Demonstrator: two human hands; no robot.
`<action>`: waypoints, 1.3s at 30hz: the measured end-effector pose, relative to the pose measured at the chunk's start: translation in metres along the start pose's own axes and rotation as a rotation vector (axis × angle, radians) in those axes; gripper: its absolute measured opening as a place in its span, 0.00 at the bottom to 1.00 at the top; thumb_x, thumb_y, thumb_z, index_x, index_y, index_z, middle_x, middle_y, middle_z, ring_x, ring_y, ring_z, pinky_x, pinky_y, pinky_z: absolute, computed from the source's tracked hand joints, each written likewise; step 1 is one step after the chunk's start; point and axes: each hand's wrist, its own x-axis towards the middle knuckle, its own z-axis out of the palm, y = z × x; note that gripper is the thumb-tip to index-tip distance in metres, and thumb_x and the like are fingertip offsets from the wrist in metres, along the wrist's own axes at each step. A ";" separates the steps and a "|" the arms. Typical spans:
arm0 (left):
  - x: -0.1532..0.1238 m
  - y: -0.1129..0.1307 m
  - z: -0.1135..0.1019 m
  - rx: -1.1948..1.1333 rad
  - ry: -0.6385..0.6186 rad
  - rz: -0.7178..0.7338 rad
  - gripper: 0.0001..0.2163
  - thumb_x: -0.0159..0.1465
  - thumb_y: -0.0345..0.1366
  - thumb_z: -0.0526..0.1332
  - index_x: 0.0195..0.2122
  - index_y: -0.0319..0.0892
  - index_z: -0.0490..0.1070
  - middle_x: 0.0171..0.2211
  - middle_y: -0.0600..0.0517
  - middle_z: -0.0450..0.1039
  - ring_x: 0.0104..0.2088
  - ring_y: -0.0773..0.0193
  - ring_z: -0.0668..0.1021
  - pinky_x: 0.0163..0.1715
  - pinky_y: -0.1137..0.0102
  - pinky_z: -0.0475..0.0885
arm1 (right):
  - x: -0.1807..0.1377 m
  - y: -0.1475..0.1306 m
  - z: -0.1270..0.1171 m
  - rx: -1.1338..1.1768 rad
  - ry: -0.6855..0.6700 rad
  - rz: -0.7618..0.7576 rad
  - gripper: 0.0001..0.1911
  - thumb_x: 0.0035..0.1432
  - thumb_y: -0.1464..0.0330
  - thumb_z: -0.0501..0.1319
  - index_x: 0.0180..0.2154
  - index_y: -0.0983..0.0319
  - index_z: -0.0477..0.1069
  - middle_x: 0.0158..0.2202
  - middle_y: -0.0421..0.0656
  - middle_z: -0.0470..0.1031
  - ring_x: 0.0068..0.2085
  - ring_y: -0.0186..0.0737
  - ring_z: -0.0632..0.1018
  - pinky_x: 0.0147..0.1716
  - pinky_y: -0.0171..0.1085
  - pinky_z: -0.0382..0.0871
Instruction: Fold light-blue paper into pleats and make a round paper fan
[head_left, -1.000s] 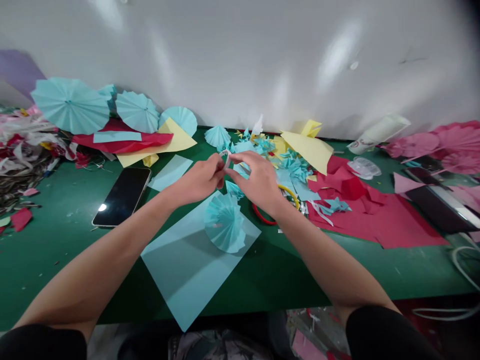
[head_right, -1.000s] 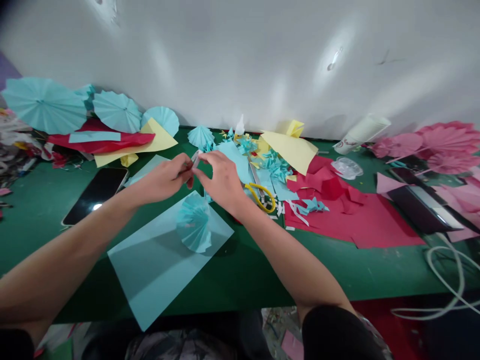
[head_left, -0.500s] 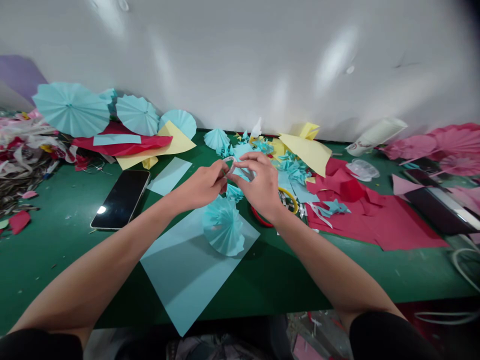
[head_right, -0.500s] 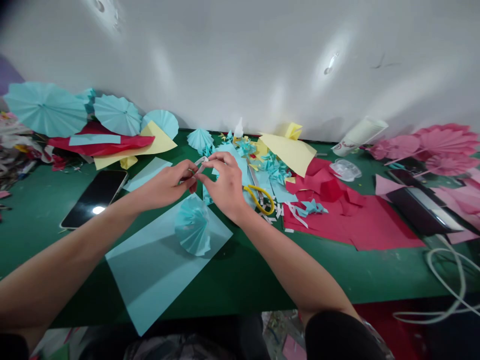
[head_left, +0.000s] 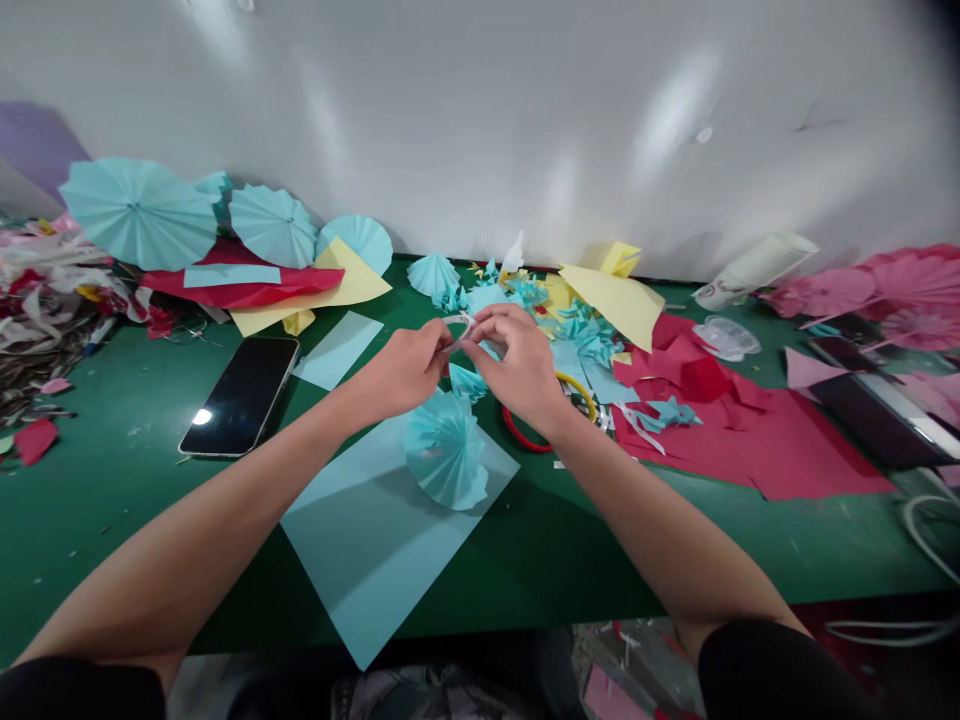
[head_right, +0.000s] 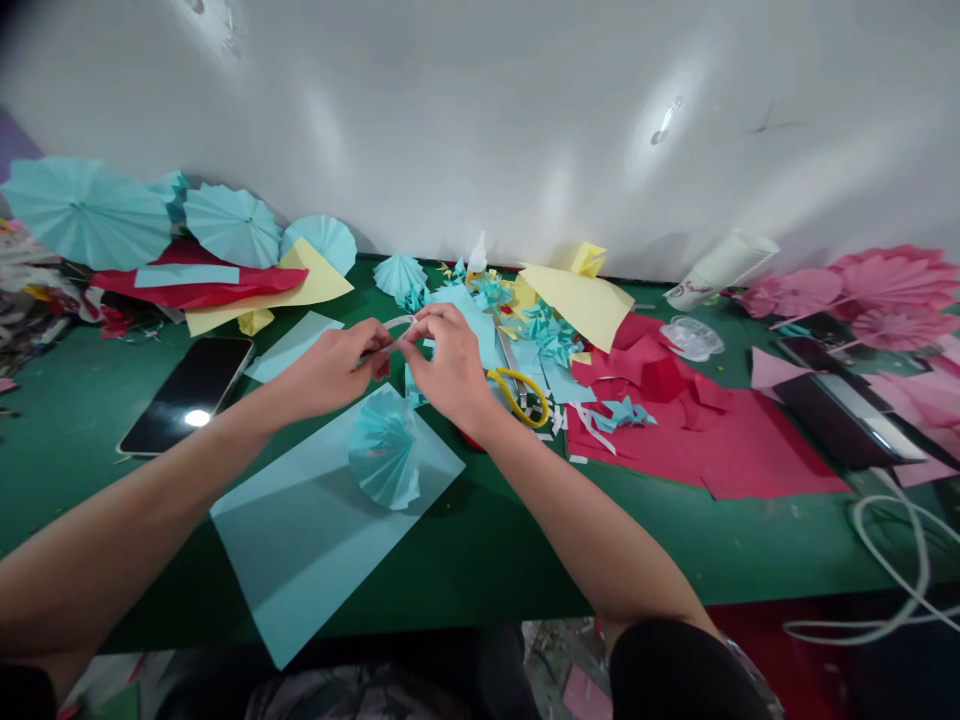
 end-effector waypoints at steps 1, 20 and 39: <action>0.000 -0.001 0.000 0.017 0.011 -0.001 0.03 0.61 0.30 0.49 0.32 0.43 0.59 0.26 0.53 0.72 0.26 0.64 0.73 0.25 0.71 0.62 | 0.000 -0.001 0.000 0.004 -0.014 -0.014 0.05 0.50 0.73 0.60 0.24 0.61 0.66 0.39 0.45 0.67 0.44 0.40 0.73 0.43 0.42 0.71; 0.000 0.008 0.001 0.020 0.043 -0.039 0.03 0.58 0.29 0.51 0.28 0.43 0.59 0.25 0.53 0.74 0.26 0.64 0.75 0.25 0.70 0.63 | -0.001 -0.004 -0.010 -0.395 -0.075 -0.328 0.07 0.54 0.73 0.55 0.26 0.60 0.69 0.55 0.46 0.59 0.56 0.52 0.59 0.52 0.55 0.56; 0.003 0.008 0.011 -0.076 0.215 -0.119 0.04 0.51 0.27 0.52 0.27 0.42 0.58 0.25 0.54 0.71 0.25 0.67 0.72 0.24 0.73 0.62 | -0.001 -0.029 -0.015 0.086 -0.207 0.115 0.03 0.49 0.68 0.61 0.25 0.61 0.70 0.42 0.45 0.66 0.46 0.42 0.70 0.41 0.43 0.67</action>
